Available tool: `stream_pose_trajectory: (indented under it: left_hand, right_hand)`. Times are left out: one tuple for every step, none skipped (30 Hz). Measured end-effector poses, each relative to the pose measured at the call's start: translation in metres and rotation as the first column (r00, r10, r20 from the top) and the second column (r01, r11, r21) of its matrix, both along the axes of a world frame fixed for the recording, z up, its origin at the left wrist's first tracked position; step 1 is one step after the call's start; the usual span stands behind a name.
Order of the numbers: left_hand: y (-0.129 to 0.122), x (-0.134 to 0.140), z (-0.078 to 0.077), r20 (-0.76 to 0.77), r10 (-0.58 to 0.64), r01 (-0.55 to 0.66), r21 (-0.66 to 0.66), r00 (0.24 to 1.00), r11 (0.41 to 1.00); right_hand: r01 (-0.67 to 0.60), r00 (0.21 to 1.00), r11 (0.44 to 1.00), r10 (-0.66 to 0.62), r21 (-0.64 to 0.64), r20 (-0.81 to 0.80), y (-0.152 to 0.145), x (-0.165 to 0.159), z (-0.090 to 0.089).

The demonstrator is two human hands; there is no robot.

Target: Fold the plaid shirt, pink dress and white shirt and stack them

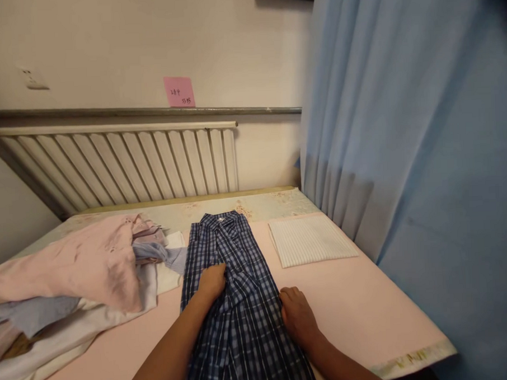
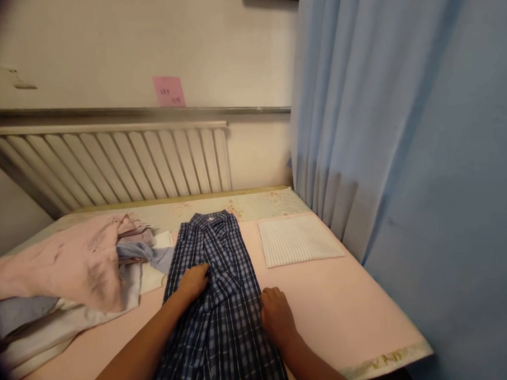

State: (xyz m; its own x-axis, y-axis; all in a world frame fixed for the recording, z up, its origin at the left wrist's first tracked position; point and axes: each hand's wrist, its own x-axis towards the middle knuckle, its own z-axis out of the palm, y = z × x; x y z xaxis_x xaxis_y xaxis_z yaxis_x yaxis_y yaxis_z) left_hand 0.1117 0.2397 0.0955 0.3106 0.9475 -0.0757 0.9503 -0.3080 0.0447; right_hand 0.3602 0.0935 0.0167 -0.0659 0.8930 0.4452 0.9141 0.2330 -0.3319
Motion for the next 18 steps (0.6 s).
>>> stream_pose_trajectory:
  left_hand:
    - [-0.006, -0.001, 0.004, 0.002, -0.008, 0.008, 0.003, 1.0, 1.0]
    - [-0.013, -0.001, 0.008, 0.007, -0.017, 0.017, 0.01, 1.0, 1.0]
    - [-0.021, -0.002, 0.013, 0.013, -0.027, 0.027, 0.021, 1.0, 0.999]
    - [-0.03, -0.002, 0.018, 0.019, -0.037, 0.037, 0.035, 0.999, 0.999]
    - [-0.04, -0.001, 0.023, 0.025, -0.045, 0.044, 0.052, 0.999, 0.998]
    - [-0.052, -0.001, 0.027, 0.032, -0.053, 0.05, 0.072, 0.998, 0.996]
    - [-0.065, 0.001, 0.031, 0.039, -0.063, 0.059, 0.096, 0.997, 0.994]
    - [-0.079, 0.002, 0.034, 0.046, -0.077, 0.071, 0.12, 0.996, 0.99]
    - [-0.094, 0.004, 0.035, 0.06, -0.116, 0.105, 0.158, 0.991, 0.982]
    - [-0.109, 0.006, 0.034, 0.075, -0.16, 0.144, 0.187, 0.984, 0.972]
    - [-0.124, 0.008, 0.032, 0.086, -0.195, 0.176, 0.185, 0.977, 0.967]
    - [-0.139, 0.01, 0.028, 0.097, -0.212, 0.194, 0.169, 0.972, 0.966]
    - [-0.152, 0.012, 0.023, 0.102, -0.219, 0.206, 0.12, 0.97, 0.971]
    - [-0.165, 0.013, 0.017, 0.107, -0.212, 0.207, 0.06, 0.971, 0.977]
    - [-0.175, 0.014, 0.011, 0.118, -0.205, 0.207, -0.006, 0.972, 0.978]
    - [-0.184, 0.015, 0.006, 0.14, -0.2, 0.212, -0.074, 0.97, 0.975]
    - [-0.191, 0.015, 0.001, 0.177, -0.195, 0.22, -0.134, 0.965, 0.966]
    - [-0.196, 0.015, -0.003, 0.225, -0.184, 0.226, -0.175, 0.957, 0.958]
  right_hand:
    - [0.0, 1.0, 1.0, 0.0, 0.0, 0.004, 0.0, 0.0, 0.0]
    - [-0.002, 1.0, 1.0, 0.002, 0.0, 0.008, 0.0, 0.0, 0.0]
    - [-0.003, 1.0, 1.0, 0.003, -0.001, 0.01, 0.0, 0.0, 0.0]
    - [-0.004, 1.0, 1.0, 0.004, -0.004, 0.012, -0.001, 0.0, 0.0]
    - [-0.006, 1.0, 1.0, 0.006, -0.007, 0.014, -0.001, 0.0, 0.0]
    - [-0.007, 1.0, 1.0, 0.007, -0.009, 0.015, -0.001, 0.0, 0.0]
    - [-0.006, 1.0, 1.0, 0.006, -0.011, 0.015, -0.002, 0.0, 0.0]
    - [-0.005, 1.0, 1.0, 0.005, -0.013, 0.017, -0.002, 0.0, -0.001]
    - [-0.004, 1.0, 1.0, 0.004, -0.012, 0.02, -0.002, 0.0, -0.001]
    - [-0.003, 1.0, 1.0, 0.003, -0.01, 0.024, -0.003, 0.001, -0.001]
    - [-0.001, 1.0, 1.0, 0.001, -0.007, 0.029, -0.003, 0.0, -0.001]
    - [0.0, 0.999, 1.0, 0.0, -0.003, 0.036, -0.003, 0.0, 0.0]
    - [0.001, 0.999, 1.0, -0.001, 0.001, 0.043, -0.003, 0.0, 0.0]
    - [0.002, 0.999, 1.0, -0.002, 0.005, 0.049, -0.003, 0.0, 0.001]
    - [0.004, 0.998, 1.0, -0.004, 0.008, 0.055, -0.003, 0.0, 0.001]
    - [0.006, 0.998, 1.0, -0.006, 0.01, 0.059, -0.003, 0.0, 0.002]
    - [0.007, 0.998, 1.0, -0.008, 0.009, 0.061, -0.004, 0.0, 0.003]
    - [0.009, 0.998, 1.0, -0.009, 0.007, 0.063, -0.004, 0.0, 0.003]
